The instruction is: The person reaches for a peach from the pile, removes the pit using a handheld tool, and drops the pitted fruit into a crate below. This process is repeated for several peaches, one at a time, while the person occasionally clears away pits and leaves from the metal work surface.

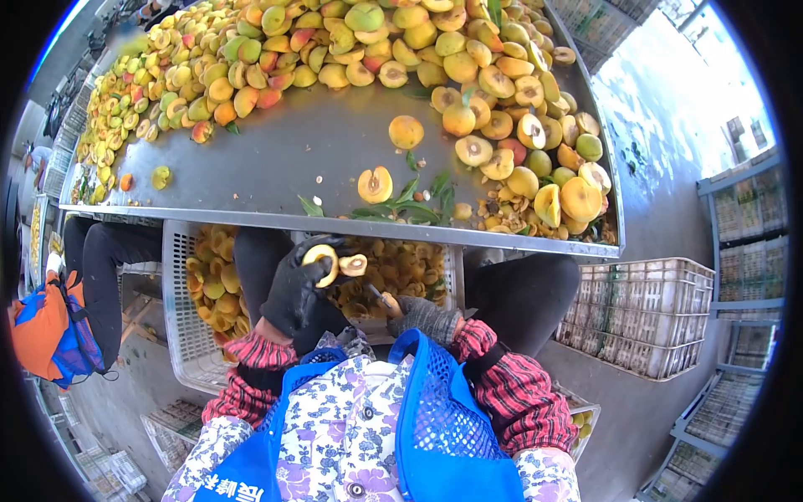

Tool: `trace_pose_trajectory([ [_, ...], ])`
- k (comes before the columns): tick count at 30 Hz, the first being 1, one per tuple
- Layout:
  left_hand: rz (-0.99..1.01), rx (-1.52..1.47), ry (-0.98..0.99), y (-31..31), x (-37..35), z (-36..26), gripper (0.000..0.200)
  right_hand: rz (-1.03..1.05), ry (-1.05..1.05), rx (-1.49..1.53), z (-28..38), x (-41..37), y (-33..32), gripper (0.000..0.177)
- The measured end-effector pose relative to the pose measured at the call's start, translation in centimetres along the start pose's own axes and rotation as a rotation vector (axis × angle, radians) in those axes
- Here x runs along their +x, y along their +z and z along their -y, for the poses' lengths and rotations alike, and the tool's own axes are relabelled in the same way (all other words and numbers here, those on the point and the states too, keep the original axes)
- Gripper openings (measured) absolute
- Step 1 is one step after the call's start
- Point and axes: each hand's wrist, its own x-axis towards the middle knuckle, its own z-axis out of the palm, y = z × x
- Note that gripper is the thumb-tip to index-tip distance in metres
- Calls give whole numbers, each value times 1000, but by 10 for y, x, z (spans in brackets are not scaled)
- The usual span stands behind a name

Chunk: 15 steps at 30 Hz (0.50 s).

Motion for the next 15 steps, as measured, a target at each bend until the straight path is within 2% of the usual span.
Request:
trace_pose_trajectory([
  [2,-135,-228,-160,-1,1,-3,31,-37,5,-39,-20,9,7,35],
  [3,-92,-293,-154,3,0,-9,36,-10,127,6,-24,20,13,35],
  [6,-46,-2,-177,1,-3,-30,34,81,-135,-28,-50,29,13,34],
  [7,-148,71,-61,-8,-5,-30,32,36,-159,42,-67,36,20,35],
  [8,-209,631,305,-37,-2,-18,30,31,-146,56,-57,28,12,29],
  [9,-333,779,153,-57,-5,-25,29,28,-132,70,-37,13,2,23],
  [10,-313,1106,127,-92,-12,-25,32,26,-120,85,-27,5,-5,18],
  [11,-287,1435,96,-116,-15,-26,35,14,-59,131,-48,21,4,18],
  [14,-375,1474,82,-116,17,-52,37,40,-127,129,-41,12,-5,17],
  [15,-343,1131,26,-101,39,-63,38,52,-132,145,-36,9,-8,17],
])
